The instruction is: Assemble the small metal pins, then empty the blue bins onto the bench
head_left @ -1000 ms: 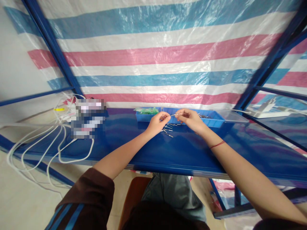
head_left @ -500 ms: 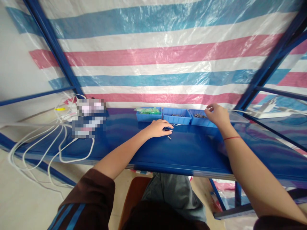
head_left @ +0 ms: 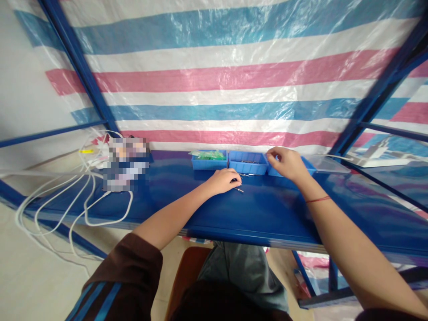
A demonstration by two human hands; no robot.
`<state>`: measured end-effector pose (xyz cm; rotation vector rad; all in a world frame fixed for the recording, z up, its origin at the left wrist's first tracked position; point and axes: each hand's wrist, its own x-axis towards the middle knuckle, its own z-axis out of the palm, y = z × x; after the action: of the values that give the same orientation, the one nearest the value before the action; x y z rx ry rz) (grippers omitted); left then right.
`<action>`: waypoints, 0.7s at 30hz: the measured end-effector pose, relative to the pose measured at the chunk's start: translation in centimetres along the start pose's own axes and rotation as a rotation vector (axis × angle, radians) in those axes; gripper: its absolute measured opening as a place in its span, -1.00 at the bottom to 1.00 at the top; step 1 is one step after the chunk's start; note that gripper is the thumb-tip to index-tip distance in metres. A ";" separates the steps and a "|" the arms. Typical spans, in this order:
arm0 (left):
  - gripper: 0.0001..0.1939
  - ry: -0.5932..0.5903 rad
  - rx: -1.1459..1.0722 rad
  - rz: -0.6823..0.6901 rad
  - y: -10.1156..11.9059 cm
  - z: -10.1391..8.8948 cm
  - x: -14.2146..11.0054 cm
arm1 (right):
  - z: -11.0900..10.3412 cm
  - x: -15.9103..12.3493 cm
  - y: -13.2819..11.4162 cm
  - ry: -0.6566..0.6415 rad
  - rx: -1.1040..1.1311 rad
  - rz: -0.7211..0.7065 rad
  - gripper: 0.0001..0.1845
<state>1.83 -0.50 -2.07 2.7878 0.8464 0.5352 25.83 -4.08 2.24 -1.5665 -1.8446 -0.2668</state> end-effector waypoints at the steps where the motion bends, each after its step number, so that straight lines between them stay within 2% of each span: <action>1: -0.82 0.011 0.017 -0.004 0.1 0.1 0.0 | 0.2 -0.1 -0.5 -0.066 0.052 -0.045 -0.78; 4: -0.80 0.117 0.019 -0.025 0.4 0.2 0.1 | 0.9 -0.5 -1.8 -0.271 0.237 -0.124 -0.79; 6: -0.79 0.216 -0.060 -0.037 0.4 0.2 0.2 | 1.3 -0.9 -2.6 -0.387 0.361 -0.157 -0.78; 9: -0.81 0.323 -0.238 -0.057 0.1 0.3 0.6 | 1.9 -1.3 -3.5 -0.459 0.507 -0.160 -0.78; 13: -0.83 0.352 -0.488 -0.115 -0.2 0.7 0.9 | 2.6 -1.3 -4.2 -0.422 0.610 -0.107 -0.70; 16: -0.81 0.355 -0.656 -0.129 -0.2 0.9 1.1 | 3.1 -1.3 -4.2 -0.347 0.680 -0.071 -0.67; 19: -0.80 0.358 -0.712 -0.119 -0.2 0.9 1.1 | 3.5 -1.2 -3.9 -0.283 0.706 -0.064 -0.63; 21: -0.82 0.358 -0.702 -0.108 -0.2 0.9 1.1 | 3.5 -1.2 -3.7 -0.286 0.677 -0.083 -0.63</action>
<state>2.95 0.20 -2.62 2.0264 0.6842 1.0862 21.11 -3.99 -0.08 -1.0883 -1.9298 0.5261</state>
